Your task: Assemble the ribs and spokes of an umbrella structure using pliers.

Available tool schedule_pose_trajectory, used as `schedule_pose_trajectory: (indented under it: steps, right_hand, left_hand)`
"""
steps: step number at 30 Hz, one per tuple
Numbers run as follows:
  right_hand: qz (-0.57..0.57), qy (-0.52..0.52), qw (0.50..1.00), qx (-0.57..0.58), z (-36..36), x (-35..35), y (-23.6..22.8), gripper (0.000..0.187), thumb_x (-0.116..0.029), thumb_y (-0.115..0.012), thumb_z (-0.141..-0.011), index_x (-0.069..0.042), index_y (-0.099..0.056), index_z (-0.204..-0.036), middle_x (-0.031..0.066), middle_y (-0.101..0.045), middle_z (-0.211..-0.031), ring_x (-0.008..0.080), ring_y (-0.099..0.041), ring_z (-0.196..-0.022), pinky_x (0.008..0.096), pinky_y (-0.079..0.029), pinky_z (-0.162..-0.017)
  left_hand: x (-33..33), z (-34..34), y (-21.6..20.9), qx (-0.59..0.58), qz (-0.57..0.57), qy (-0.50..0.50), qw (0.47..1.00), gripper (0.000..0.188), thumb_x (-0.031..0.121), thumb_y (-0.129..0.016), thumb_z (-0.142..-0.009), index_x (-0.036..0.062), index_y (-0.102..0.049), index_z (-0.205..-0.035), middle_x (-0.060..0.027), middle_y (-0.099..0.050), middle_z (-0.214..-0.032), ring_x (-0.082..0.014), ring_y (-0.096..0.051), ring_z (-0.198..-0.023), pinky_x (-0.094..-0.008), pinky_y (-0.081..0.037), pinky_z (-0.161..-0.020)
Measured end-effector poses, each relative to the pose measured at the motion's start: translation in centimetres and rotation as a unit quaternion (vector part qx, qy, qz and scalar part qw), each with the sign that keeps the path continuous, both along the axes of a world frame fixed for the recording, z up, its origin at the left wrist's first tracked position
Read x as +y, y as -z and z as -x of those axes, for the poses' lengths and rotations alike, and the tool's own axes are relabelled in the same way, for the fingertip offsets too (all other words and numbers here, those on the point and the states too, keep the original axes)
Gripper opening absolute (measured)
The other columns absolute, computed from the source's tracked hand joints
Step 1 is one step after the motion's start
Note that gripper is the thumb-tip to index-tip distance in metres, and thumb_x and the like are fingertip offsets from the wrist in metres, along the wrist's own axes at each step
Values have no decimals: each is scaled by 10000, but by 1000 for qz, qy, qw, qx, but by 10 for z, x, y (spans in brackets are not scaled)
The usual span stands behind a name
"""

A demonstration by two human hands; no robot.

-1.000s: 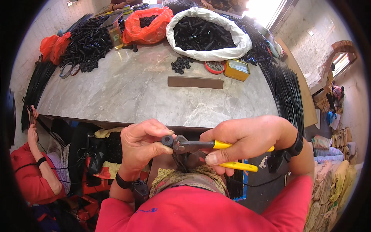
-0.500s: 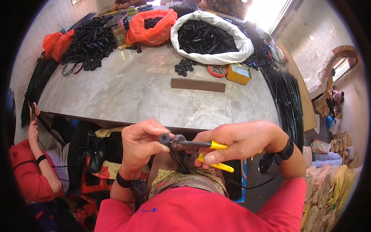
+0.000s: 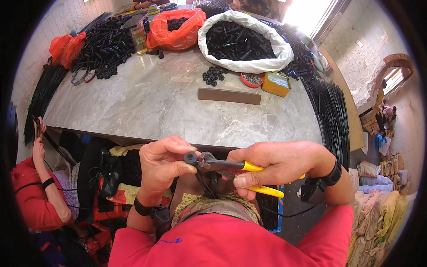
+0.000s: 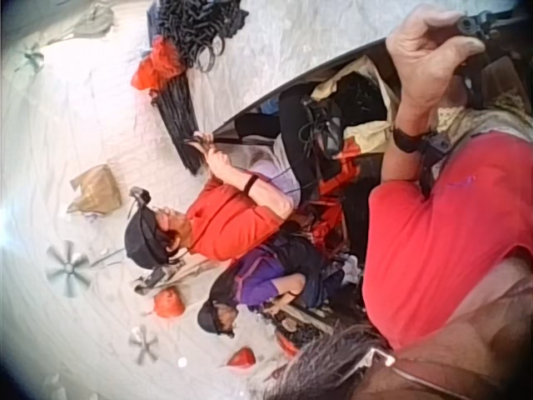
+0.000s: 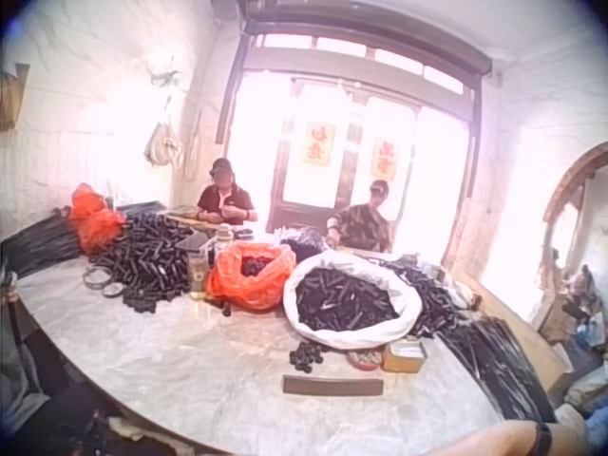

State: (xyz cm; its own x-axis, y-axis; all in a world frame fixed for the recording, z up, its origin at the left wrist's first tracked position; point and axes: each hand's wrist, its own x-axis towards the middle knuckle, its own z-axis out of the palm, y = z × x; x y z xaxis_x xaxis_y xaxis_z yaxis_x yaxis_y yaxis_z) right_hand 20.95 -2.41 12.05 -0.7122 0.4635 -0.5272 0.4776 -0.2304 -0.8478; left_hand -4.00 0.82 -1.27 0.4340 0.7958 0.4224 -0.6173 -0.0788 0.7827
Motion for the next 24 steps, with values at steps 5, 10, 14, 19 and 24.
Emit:
schedule_pose_trajectory:
  steps: [5,10,14,19,24]
  right_hand:
    - [1,-16,999,-37,5,3,-14,308,-317,-509,-1069,-12,-554,-1053,23,-665,-872,100,-638,-797,267,-513,-705]
    - [48,1,996,-72,10,6,-27,318,-316,-510,-1068,-3,-555,-1037,24,-669,-855,91,-638,-769,265,-515,-689]
    - [47,-18,992,-113,12,10,-30,312,-300,-509,-1068,9,-545,-1052,26,-674,-877,89,-639,-751,270,-519,-681]
    - [32,-30,994,-103,11,8,-29,291,-286,-509,-1069,3,-544,-1068,21,-675,-897,85,-637,-775,267,-514,-692]
    - [13,-21,999,-39,6,1,-16,283,-279,-514,-1068,1,-541,-1096,15,-675,-911,81,-633,-795,265,-508,-702]
  left_hand:
    - [-1,-1,-1,11,-8,-15,1000,297,-147,-795,-750,-61,-699,-1017,-111,-696,-985,-152,-683,-928,-275,-579,-820]
    - [-1,-1,-4,33,-17,-25,999,299,-119,-817,-736,-47,-702,-1002,-127,-702,-964,-176,-689,-910,-294,-572,-807]
    - [-1,-1,-6,56,-32,-40,997,305,-101,-833,-724,-35,-705,-993,-149,-709,-947,-200,-690,-897,-311,-562,-796]
    - [-5,-1,-4,33,4,-21,999,304,-99,-834,-724,-36,-708,-994,-151,-709,-948,-197,-686,-900,-309,-560,-803]
    - [-6,1,-6,30,-7,-2,1000,288,-139,-793,-760,-61,-696,-1020,-103,-691,-977,-138,-678,-922,-260,-574,-806]
